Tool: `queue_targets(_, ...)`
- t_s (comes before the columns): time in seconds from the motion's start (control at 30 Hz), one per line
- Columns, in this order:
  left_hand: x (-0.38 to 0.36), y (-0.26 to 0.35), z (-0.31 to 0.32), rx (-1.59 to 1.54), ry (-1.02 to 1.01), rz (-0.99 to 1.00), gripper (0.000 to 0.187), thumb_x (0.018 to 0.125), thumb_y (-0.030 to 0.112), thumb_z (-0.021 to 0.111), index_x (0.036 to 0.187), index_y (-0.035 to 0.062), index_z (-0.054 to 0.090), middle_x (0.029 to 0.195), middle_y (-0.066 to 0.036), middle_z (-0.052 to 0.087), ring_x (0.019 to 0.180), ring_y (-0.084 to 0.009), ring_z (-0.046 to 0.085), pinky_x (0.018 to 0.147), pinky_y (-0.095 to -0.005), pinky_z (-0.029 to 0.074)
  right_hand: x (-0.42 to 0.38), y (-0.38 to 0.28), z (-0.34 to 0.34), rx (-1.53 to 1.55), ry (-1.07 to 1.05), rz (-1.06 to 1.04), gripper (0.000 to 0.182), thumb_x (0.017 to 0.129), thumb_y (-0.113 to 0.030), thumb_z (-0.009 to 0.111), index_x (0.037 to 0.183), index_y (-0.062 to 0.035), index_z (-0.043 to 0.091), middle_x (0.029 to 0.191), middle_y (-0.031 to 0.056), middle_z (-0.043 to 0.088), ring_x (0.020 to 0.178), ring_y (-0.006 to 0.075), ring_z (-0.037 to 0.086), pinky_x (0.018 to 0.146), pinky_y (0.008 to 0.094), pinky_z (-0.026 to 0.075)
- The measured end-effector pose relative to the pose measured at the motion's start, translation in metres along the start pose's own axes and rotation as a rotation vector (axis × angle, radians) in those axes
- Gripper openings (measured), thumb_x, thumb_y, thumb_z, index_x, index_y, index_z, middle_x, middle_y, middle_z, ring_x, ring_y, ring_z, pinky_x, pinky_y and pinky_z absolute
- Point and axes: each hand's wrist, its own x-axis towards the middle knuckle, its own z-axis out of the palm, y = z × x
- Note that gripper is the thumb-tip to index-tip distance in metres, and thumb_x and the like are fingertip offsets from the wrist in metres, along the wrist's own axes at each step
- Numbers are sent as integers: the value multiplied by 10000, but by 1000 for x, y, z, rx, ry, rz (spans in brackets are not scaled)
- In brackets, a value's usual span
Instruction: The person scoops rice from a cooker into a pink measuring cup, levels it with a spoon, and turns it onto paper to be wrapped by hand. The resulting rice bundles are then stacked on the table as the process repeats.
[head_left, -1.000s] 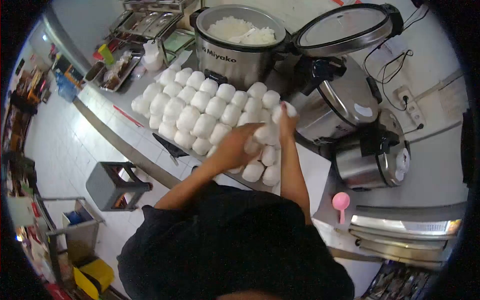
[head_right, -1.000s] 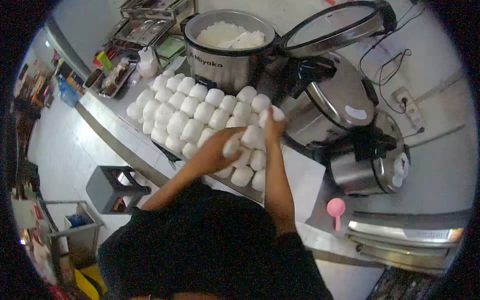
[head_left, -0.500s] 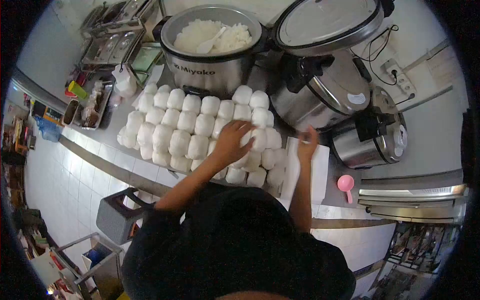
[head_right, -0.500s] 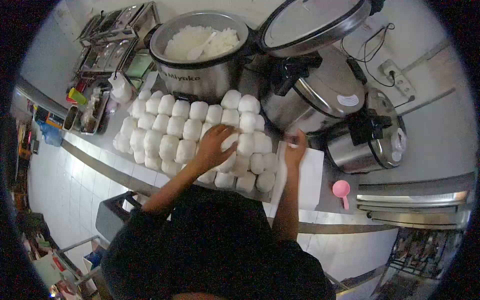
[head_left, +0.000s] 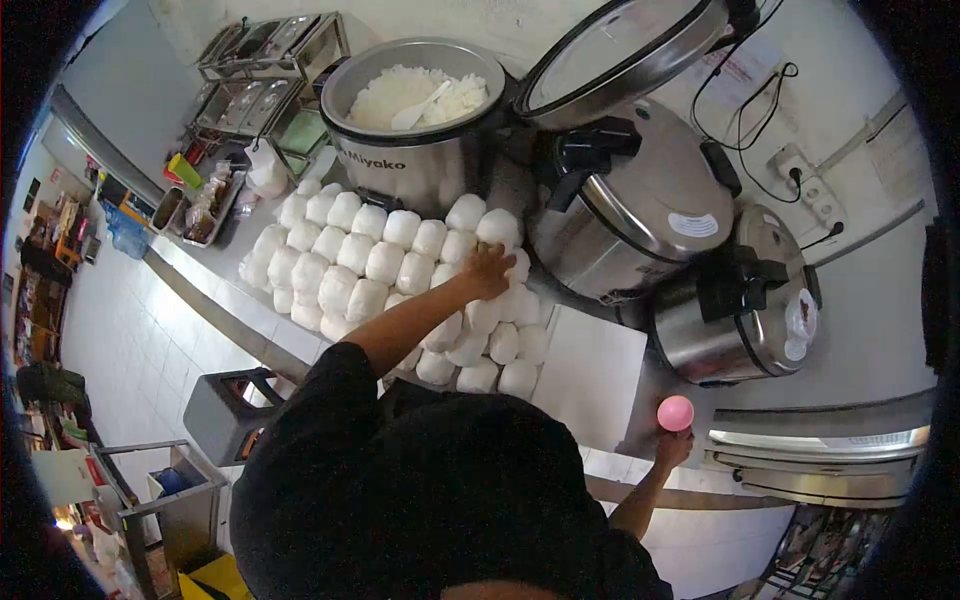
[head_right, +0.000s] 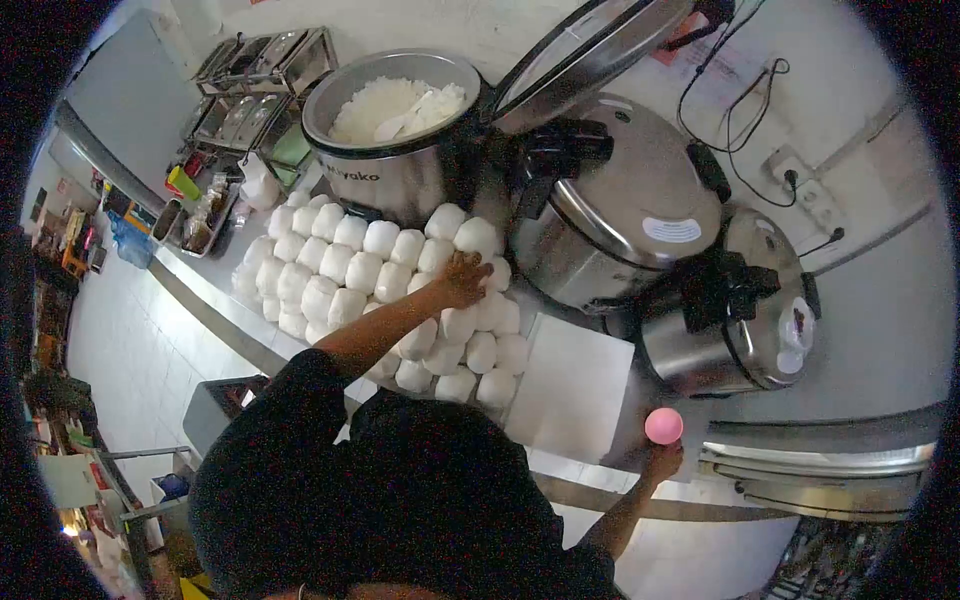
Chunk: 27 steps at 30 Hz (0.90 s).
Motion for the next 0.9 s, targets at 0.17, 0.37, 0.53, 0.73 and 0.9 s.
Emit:
queue_targets(0.17,-5,-14,-17,42,-43,209,458,825,430,587,1217,196,618,1267,-130,495,1252,-332,378,1033,-468,286,19,46,50,-2,29,-227,344,924,-265,458,1134,-16,568,1063,220,587,963,417,597,794,504,499)
queue_targets(0.37,3,-17,-27,25,-102,249,562,813,573,608,1235,202,616,1301,-102,500,1235,-295,390,1010,-452,286,-4,4,-22,207,110,-68,529,985,-366,424,1351,17,427,1208,254,596,1071,399,606,893,492,493)
queue_targets(0.53,-12,-31,-31,-111,223,356,559,861,531,587,1284,166,566,1314,-113,507,1223,-323,424,986,-499,332,-53,-141,-108,610,396,-290,524,989,-413,430,1148,82,493,1027,302,587,933,461,563,765,519,453)
queue_targets(0.73,-88,-104,-136,-646,547,252,498,824,318,702,1261,123,564,1272,-135,560,1202,-342,495,1001,-465,365,-114,-431,-229,1371,6,-721,274,1015,-213,405,959,20,537,759,76,523,666,177,489,608,308,415)
queue_targets(0.9,-84,-257,-151,-524,1013,-167,944,699,413,799,1401,-8,329,1424,-252,361,1342,-418,321,1107,-499,254,-75,-648,-362,887,167,-1115,260,982,-231,454,1056,-3,556,909,248,620,796,440,610,684,512,458)
